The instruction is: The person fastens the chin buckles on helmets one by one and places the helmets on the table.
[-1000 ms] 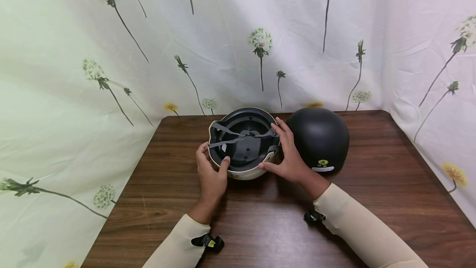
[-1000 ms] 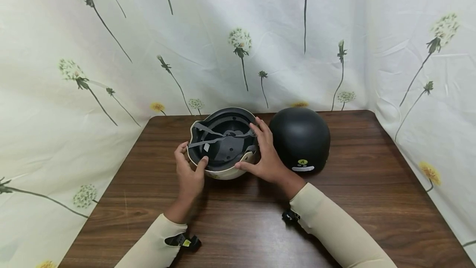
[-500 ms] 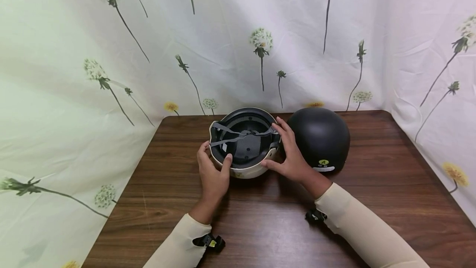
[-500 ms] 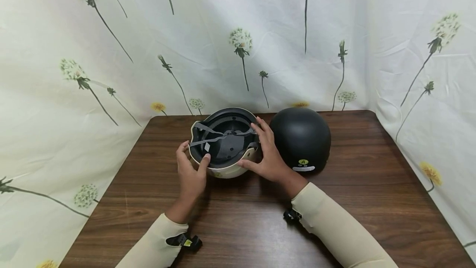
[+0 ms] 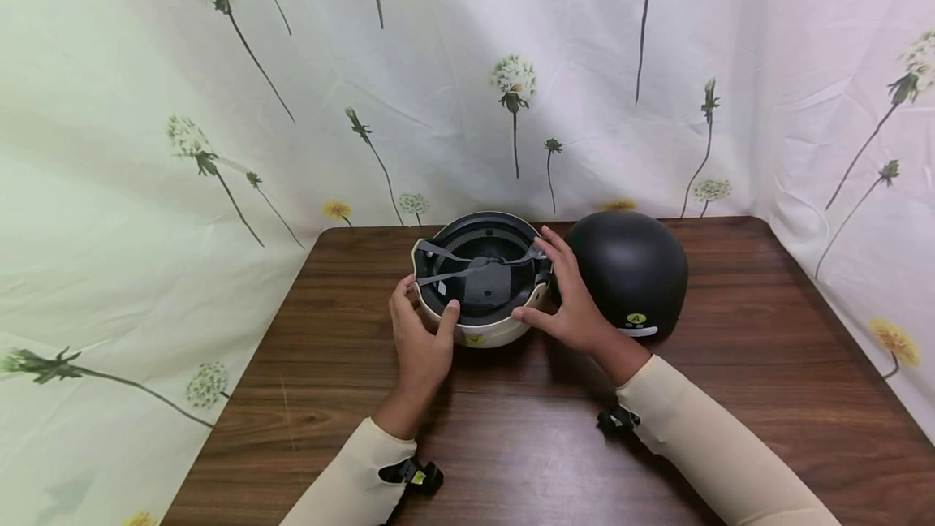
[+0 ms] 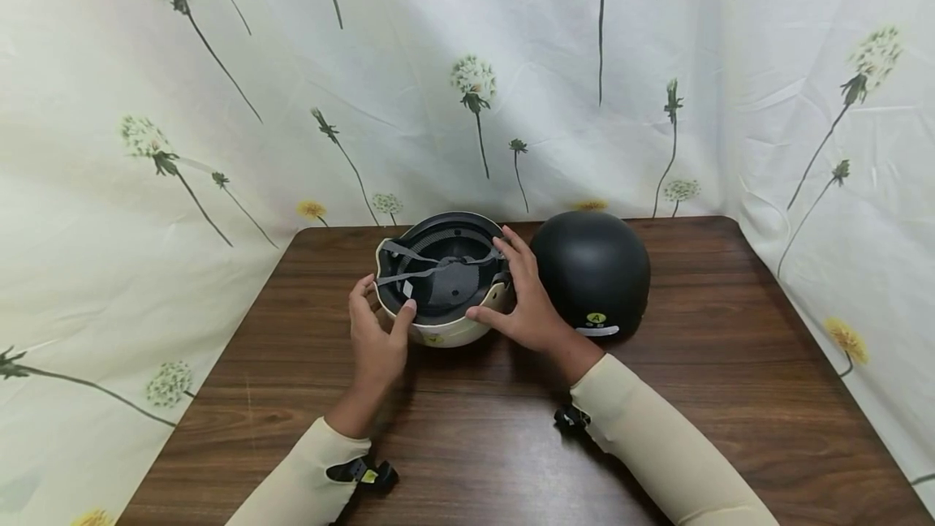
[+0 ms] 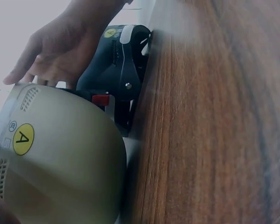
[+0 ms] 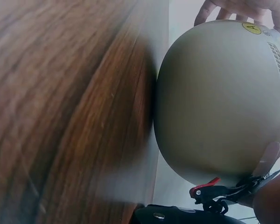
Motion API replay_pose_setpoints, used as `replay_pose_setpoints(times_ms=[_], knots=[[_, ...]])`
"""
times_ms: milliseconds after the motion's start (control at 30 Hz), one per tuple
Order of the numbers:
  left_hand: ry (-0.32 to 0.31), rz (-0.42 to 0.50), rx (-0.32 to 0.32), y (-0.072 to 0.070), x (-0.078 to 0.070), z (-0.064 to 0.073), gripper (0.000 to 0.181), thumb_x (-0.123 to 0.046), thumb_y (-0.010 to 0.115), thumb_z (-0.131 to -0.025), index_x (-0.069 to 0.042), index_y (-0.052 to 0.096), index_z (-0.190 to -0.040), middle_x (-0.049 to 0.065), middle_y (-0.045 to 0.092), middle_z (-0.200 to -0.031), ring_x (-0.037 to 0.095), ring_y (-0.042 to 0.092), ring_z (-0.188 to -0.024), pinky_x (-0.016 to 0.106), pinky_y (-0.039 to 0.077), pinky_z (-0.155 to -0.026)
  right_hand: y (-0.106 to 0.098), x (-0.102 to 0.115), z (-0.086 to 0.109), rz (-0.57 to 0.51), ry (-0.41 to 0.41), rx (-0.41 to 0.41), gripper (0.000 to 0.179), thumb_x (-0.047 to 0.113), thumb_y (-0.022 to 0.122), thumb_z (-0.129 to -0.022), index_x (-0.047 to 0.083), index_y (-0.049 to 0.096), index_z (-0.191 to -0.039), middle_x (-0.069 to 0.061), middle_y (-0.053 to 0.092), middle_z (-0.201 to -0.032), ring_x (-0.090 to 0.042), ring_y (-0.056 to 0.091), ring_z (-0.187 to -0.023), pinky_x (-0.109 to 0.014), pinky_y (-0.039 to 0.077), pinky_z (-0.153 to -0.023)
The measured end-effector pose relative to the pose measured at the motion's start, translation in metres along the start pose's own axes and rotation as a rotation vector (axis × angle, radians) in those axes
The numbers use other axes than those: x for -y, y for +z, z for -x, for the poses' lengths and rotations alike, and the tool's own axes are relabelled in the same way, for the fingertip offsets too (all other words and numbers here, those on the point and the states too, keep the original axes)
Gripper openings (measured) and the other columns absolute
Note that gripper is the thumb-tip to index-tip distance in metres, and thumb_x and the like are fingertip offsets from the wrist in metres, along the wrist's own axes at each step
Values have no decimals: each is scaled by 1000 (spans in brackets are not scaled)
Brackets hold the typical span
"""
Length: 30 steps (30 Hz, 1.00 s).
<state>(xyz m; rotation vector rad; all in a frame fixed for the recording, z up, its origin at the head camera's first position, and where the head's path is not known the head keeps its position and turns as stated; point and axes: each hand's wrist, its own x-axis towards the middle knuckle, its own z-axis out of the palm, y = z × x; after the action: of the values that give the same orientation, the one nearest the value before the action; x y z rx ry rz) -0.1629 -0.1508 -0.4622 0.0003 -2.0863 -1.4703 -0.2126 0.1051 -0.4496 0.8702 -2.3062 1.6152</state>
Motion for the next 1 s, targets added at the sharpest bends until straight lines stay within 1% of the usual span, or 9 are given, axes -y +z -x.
replay_pose_setpoints(times_ms=[67,200,333,467,567,667,767,900,1000], knots=[[3,-7,1,0,-1,1,74,-21,78,-95,-1,42,-157,19,49,-153,34,55,-133,53,42,-113,-1,1,-1,2,3,0,106,65,80,-93,25,25,-174,-4,6,-185,-37,7,-172,-79,15,-127],[1,-21,4,-2,-6,4,75,-19,78,-94,0,43,-157,21,50,-149,34,55,-131,58,42,-113,-4,2,-1,-2,1,6,110,73,77,-90,26,24,-175,-4,6,-185,-36,7,-172,-79,14,-128],[-19,-33,18,-4,-11,6,77,-21,79,-93,-1,42,-158,23,49,-147,36,54,-130,60,43,-113,-6,0,-1,-16,-15,18,109,70,79,-91,24,26,-174,-4,7,-185,-36,7,-171,-80,14,-127],[-35,-59,35,-4,-12,3,78,-24,79,-95,-2,41,-160,23,45,-151,36,51,-138,58,40,-119,-8,-2,-2,-21,-23,27,106,65,81,-92,23,27,-174,-6,6,-185,-36,7,-171,-79,15,-127],[-30,-70,35,-5,-13,0,77,-26,78,-96,-2,41,-160,23,42,-156,38,48,-144,57,39,-122,-10,-2,-3,-12,-25,39,107,68,79,-92,24,27,-174,-6,5,-185,-35,6,-172,-79,15,-127],[-2,-73,17,-7,-15,-3,76,-25,78,-96,-1,42,-159,24,41,-157,40,48,-141,58,40,-121,-12,-1,-4,-5,-35,42,110,72,78,-91,20,27,-174,-7,5,-185,-36,6,-171,-80,15,-127],[42,-84,-3,-9,-18,-7,74,-26,78,-96,-1,44,-157,23,41,-157,41,48,-139,58,39,-120,-16,-1,-2,0,-36,34,112,73,77,-90,19,26,-174,-6,5,-185,-36,7,-171,-79,15,-128],[114,-100,-26,-13,-24,-14,72,-28,78,-96,-3,46,-156,22,40,-158,39,43,-147,57,35,-123,-20,-2,1,14,-25,18,110,71,78,-91,21,26,-174,-8,6,-185,-35,8,-171,-79,15,-128],[154,-101,-29,-13,-31,-20,72,-29,78,-96,-4,47,-156,22,40,-160,35,41,-150,58,34,-124,-22,-3,3,21,-19,8,110,70,79,-91,19,28,-173,-8,7,-185,-37,9,-171,-80,14,-127]])
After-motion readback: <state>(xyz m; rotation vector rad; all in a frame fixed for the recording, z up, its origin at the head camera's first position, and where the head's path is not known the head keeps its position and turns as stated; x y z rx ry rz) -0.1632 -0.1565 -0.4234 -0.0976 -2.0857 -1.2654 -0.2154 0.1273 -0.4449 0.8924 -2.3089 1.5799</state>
